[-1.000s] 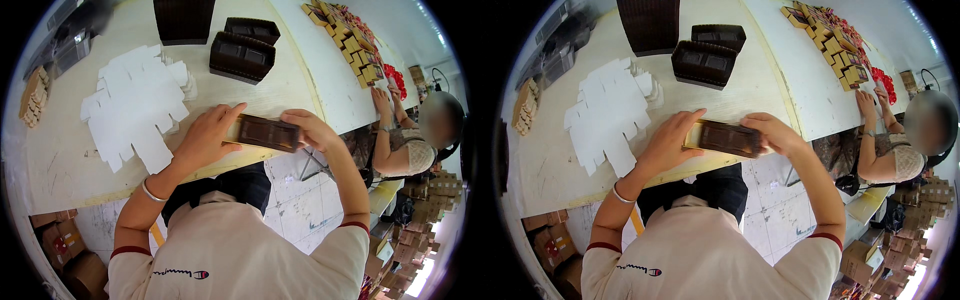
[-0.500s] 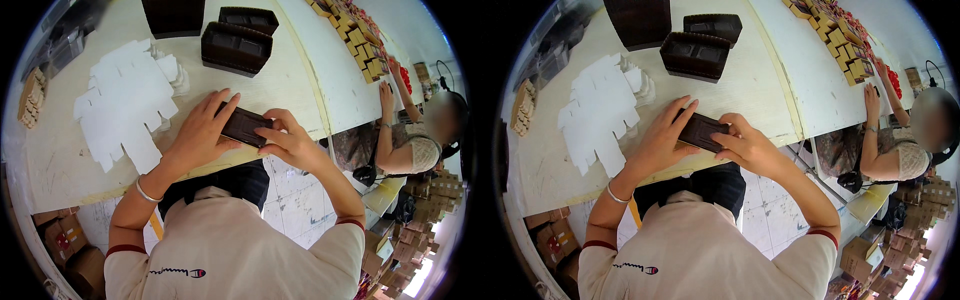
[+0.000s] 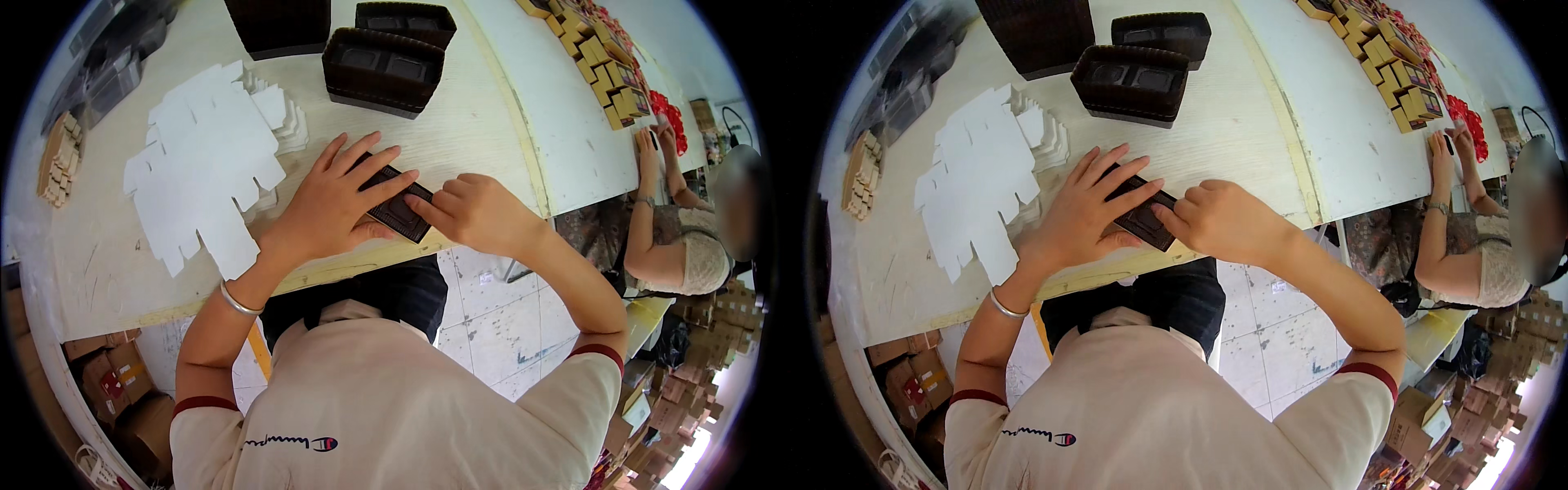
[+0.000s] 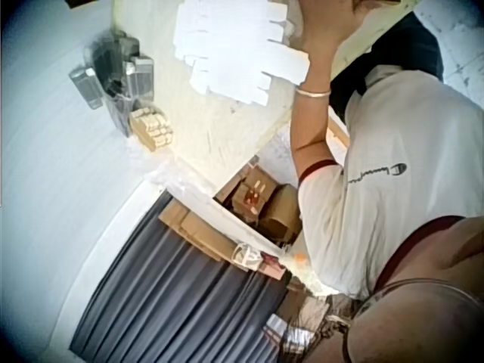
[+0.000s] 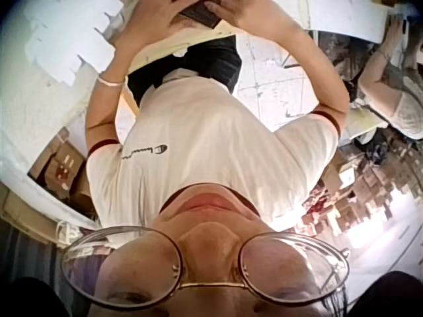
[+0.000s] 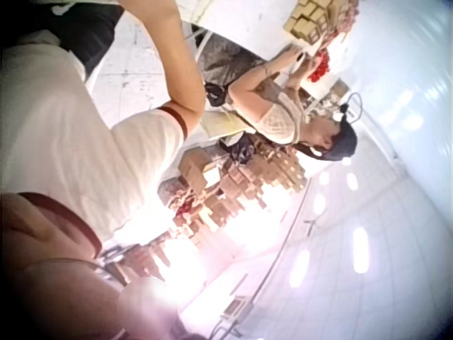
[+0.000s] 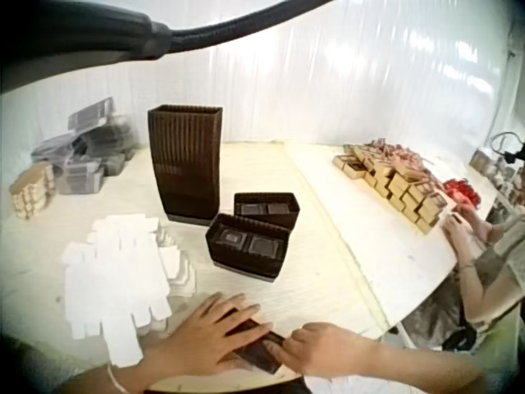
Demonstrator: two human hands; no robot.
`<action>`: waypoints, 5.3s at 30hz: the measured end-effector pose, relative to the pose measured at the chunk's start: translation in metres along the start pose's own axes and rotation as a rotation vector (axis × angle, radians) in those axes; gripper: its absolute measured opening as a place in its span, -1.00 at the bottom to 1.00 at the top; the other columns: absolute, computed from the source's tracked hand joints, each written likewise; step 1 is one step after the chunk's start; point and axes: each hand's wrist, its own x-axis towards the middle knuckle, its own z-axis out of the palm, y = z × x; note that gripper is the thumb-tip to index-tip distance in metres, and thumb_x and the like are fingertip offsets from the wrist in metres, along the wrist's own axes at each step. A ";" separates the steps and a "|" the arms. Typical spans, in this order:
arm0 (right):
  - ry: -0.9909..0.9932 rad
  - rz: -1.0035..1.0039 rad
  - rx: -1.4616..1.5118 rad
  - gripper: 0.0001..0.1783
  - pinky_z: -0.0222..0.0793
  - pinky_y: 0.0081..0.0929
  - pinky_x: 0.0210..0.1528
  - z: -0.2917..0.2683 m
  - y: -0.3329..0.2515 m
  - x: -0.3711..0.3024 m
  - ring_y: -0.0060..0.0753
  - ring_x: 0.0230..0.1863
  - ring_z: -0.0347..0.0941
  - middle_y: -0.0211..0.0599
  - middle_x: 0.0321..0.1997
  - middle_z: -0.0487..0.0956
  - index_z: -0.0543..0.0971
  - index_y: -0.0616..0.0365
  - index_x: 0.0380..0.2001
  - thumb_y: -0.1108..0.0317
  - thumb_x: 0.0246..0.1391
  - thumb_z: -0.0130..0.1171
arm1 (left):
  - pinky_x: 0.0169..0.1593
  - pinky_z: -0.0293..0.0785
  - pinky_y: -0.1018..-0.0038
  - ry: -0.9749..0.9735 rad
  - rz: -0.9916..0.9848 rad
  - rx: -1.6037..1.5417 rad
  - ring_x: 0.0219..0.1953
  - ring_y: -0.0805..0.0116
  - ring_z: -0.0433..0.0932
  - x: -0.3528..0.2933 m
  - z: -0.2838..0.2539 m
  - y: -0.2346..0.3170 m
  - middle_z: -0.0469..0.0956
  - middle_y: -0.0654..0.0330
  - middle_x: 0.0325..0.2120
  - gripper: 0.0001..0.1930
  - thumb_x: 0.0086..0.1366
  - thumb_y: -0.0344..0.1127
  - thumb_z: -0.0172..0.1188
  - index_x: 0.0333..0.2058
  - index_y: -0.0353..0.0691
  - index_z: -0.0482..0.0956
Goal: The person folds flat white cardboard pieces into small rectangular boxes and inserts dark brown plastic inserts into them. The person repeats this process multiple times, stacking the finished boxes on the table.
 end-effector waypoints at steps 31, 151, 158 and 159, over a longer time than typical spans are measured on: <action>0.507 0.287 0.246 -0.19 0.22 -0.15 0.23 0.014 -0.025 0.067 0.16 0.29 0.17 0.13 0.34 0.14 0.33 0.01 0.22 0.22 -0.16 0.41 | 0.38 -0.25 0.05 -0.051 -0.725 0.152 0.39 -0.05 -0.13 -0.140 -0.140 -0.076 0.06 -0.02 0.32 -0.20 0.04 0.10 0.31 0.24 -0.03 0.27; 0.383 0.151 0.467 -0.35 0.27 -0.15 0.17 0.026 -0.080 0.030 0.03 0.18 0.29 -0.05 0.22 0.33 0.48 0.14 0.05 0.28 -0.21 0.36 | -0.26 0.42 0.23 0.143 -0.610 -0.313 -0.37 -0.02 0.51 -0.084 -0.040 -0.007 0.52 -0.03 -0.27 -0.63 0.14 -0.56 0.01 -0.05 -0.19 0.31; 0.452 0.023 0.297 -0.68 0.37 -0.18 -0.04 0.061 -0.081 0.028 -0.07 -0.06 0.44 -0.12 -0.05 0.50 0.57 0.22 -0.26 0.41 -0.18 0.30 | -0.25 0.42 0.19 0.040 -0.368 -0.316 -0.29 0.00 0.52 -0.059 -0.028 -0.028 0.55 0.04 -0.32 -0.67 0.12 -0.60 -0.03 -0.12 -0.18 0.31; 0.473 0.020 0.360 -0.73 0.38 -0.19 -0.08 0.059 -0.081 0.032 -0.08 -0.11 0.45 -0.13 -0.10 0.52 0.57 0.23 -0.31 0.44 -0.18 0.29 | -0.26 0.41 0.19 0.019 -0.370 -0.272 -0.30 0.01 0.52 -0.059 -0.028 -0.027 0.55 0.05 -0.34 -0.67 0.12 -0.60 -0.03 -0.12 -0.17 0.31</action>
